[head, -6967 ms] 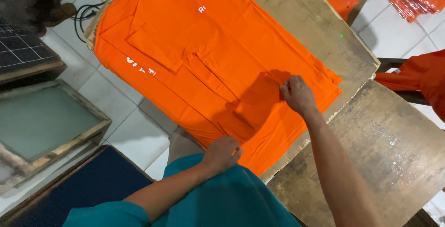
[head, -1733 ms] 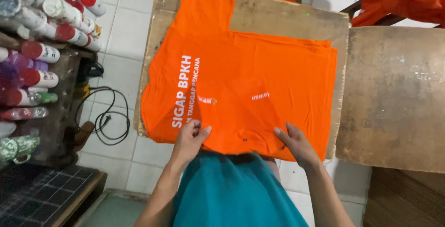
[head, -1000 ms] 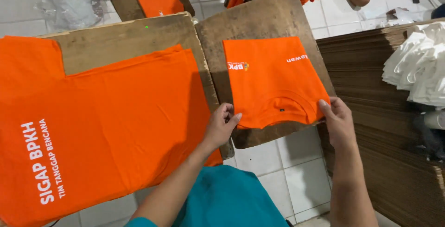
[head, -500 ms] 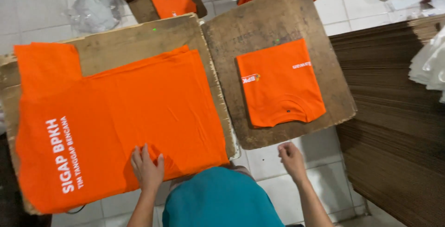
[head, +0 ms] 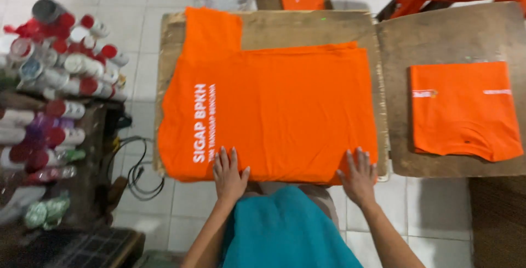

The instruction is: The person folds orange t-shirts on a wooden table, smoothing and aligning each shirt before folding it in half and then again into a compact rectangle. The folded shirts are stacked on the table.

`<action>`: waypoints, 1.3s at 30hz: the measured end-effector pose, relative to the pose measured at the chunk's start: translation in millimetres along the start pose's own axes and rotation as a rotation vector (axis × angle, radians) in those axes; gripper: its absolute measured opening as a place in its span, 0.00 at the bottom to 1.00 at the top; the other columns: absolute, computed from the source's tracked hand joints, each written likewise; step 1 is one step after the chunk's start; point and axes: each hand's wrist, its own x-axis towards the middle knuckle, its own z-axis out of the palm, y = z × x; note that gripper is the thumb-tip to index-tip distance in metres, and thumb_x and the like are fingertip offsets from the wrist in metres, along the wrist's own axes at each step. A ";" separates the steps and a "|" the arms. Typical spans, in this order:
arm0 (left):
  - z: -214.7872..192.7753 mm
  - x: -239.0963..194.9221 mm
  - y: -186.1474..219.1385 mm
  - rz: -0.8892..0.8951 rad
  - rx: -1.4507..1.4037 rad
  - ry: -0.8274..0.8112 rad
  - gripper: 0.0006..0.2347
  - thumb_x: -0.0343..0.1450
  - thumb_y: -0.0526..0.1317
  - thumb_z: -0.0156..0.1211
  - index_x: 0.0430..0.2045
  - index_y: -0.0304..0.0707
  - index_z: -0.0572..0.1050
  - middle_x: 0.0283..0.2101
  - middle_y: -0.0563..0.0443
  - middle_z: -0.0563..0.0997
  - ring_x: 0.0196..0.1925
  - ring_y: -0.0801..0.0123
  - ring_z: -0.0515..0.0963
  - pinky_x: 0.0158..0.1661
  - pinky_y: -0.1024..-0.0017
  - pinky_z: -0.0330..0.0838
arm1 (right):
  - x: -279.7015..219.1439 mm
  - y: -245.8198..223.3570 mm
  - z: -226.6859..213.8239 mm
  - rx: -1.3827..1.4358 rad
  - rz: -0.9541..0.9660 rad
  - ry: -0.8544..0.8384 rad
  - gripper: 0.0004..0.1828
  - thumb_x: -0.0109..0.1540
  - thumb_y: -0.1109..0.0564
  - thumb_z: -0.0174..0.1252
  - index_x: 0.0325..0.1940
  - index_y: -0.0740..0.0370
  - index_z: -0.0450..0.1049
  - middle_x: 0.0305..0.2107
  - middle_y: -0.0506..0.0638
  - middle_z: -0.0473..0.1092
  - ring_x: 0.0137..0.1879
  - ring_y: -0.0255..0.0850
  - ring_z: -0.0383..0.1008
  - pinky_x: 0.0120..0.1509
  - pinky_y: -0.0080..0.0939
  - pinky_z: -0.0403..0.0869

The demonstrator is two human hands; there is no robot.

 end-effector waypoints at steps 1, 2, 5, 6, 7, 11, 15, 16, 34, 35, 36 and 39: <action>-2.5 -5.8 -28.2 -0.042 -0.016 -0.001 0.33 0.76 0.56 0.48 0.74 0.43 0.49 0.78 0.33 0.41 0.78 0.38 0.41 0.70 0.43 0.44 | -4.0 2.3 3.2 -0.009 -0.036 -0.024 0.38 0.67 0.39 0.51 0.80 0.47 0.53 0.77 0.61 0.46 0.82 0.61 0.41 0.79 0.72 0.46; -4.9 -12.1 -55.1 -0.056 -0.002 0.029 0.32 0.76 0.56 0.47 0.74 0.43 0.50 0.78 0.34 0.43 0.78 0.39 0.41 0.71 0.43 0.43 | -6.1 5.6 5.3 -0.024 -0.045 0.011 0.39 0.65 0.40 0.52 0.79 0.48 0.55 0.76 0.63 0.48 0.81 0.63 0.43 0.77 0.74 0.49; -22.8 -24.0 -124.8 -0.131 -0.045 0.115 0.31 0.76 0.55 0.46 0.74 0.42 0.52 0.78 0.35 0.43 0.79 0.41 0.40 0.70 0.42 0.42 | 9.9 21.2 16.7 -0.030 0.005 0.007 0.42 0.61 0.35 0.54 0.79 0.41 0.55 0.77 0.58 0.46 0.81 0.62 0.42 0.75 0.77 0.53; -27.5 -30.5 -144.1 -0.171 -0.088 0.146 0.31 0.76 0.54 0.48 0.73 0.39 0.52 0.78 0.34 0.43 0.79 0.42 0.41 0.70 0.42 0.41 | 16.2 30.7 20.2 -0.019 0.098 -0.043 0.44 0.59 0.31 0.55 0.79 0.33 0.54 0.79 0.53 0.42 0.82 0.59 0.39 0.74 0.77 0.53; -20.2 -30.6 -166.2 -0.189 -0.105 0.154 0.31 0.76 0.54 0.48 0.73 0.39 0.52 0.78 0.34 0.43 0.79 0.42 0.41 0.70 0.42 0.41 | 14.3 23.4 17.6 -0.032 0.076 -0.043 0.44 0.59 0.31 0.55 0.79 0.33 0.54 0.79 0.53 0.42 0.82 0.59 0.39 0.74 0.77 0.53; -7.4 -41.0 -204.6 -0.167 -0.226 0.496 0.26 0.72 0.45 0.56 0.66 0.38 0.62 0.69 0.29 0.59 0.68 0.35 0.60 0.59 0.42 0.60 | 1.4 4.3 0.5 0.040 0.351 -0.166 0.45 0.59 0.31 0.50 0.79 0.39 0.49 0.77 0.55 0.34 0.82 0.57 0.31 0.77 0.68 0.42; -0.2 -43.9 -195.3 -0.224 -0.655 0.522 0.16 0.73 0.41 0.54 0.54 0.33 0.72 0.53 0.39 0.76 0.57 0.48 0.73 0.53 0.53 0.70 | -11.1 -32.9 -22.6 0.084 0.736 -0.247 0.45 0.60 0.31 0.50 0.79 0.27 0.42 0.78 0.46 0.25 0.81 0.57 0.27 0.80 0.65 0.37; 6.1 -36.6 -195.0 -0.233 -0.660 0.519 0.16 0.73 0.41 0.54 0.54 0.33 0.72 0.53 0.39 0.76 0.57 0.48 0.73 0.53 0.53 0.70 | -14.5 -31.9 -18.4 0.075 0.732 -0.250 0.45 0.60 0.31 0.50 0.79 0.27 0.42 0.78 0.46 0.25 0.81 0.57 0.27 0.80 0.65 0.37; -18.4 -5.3 -189.2 -0.582 -0.758 0.463 0.13 0.74 0.45 0.51 0.44 0.38 0.77 0.43 0.44 0.82 0.42 0.56 0.82 0.38 0.58 0.74 | -17.2 1.1 -13.7 0.073 0.674 -0.279 0.48 0.58 0.32 0.53 0.80 0.37 0.45 0.77 0.53 0.33 0.79 0.64 0.37 0.77 0.67 0.51; -9.1 -4.6 -196.5 -0.502 -0.632 0.506 0.10 0.73 0.45 0.55 0.39 0.39 0.77 0.39 0.46 0.80 0.39 0.56 0.80 0.34 0.57 0.72 | -19.0 4.4 -11.4 0.067 0.659 -0.274 0.50 0.57 0.31 0.53 0.81 0.37 0.44 0.77 0.53 0.33 0.78 0.65 0.39 0.76 0.69 0.52; 0.6 -4.0 -203.9 -0.420 -0.505 0.545 0.07 0.71 0.44 0.59 0.35 0.41 0.77 0.35 0.47 0.79 0.36 0.55 0.78 0.30 0.56 0.69 | -20.9 7.7 -8.7 0.061 0.644 -0.270 0.52 0.56 0.31 0.54 0.81 0.38 0.44 0.77 0.52 0.32 0.77 0.67 0.41 0.75 0.72 0.53; 12.1 8.3 -216.4 -0.444 -0.590 0.555 0.05 0.69 0.42 0.59 0.31 0.42 0.77 0.37 0.45 0.77 0.38 0.51 0.77 0.35 0.52 0.70 | -19.0 9.2 -4.0 0.080 0.621 -0.260 0.52 0.56 0.33 0.55 0.81 0.39 0.42 0.77 0.55 0.30 0.78 0.69 0.39 0.77 0.70 0.51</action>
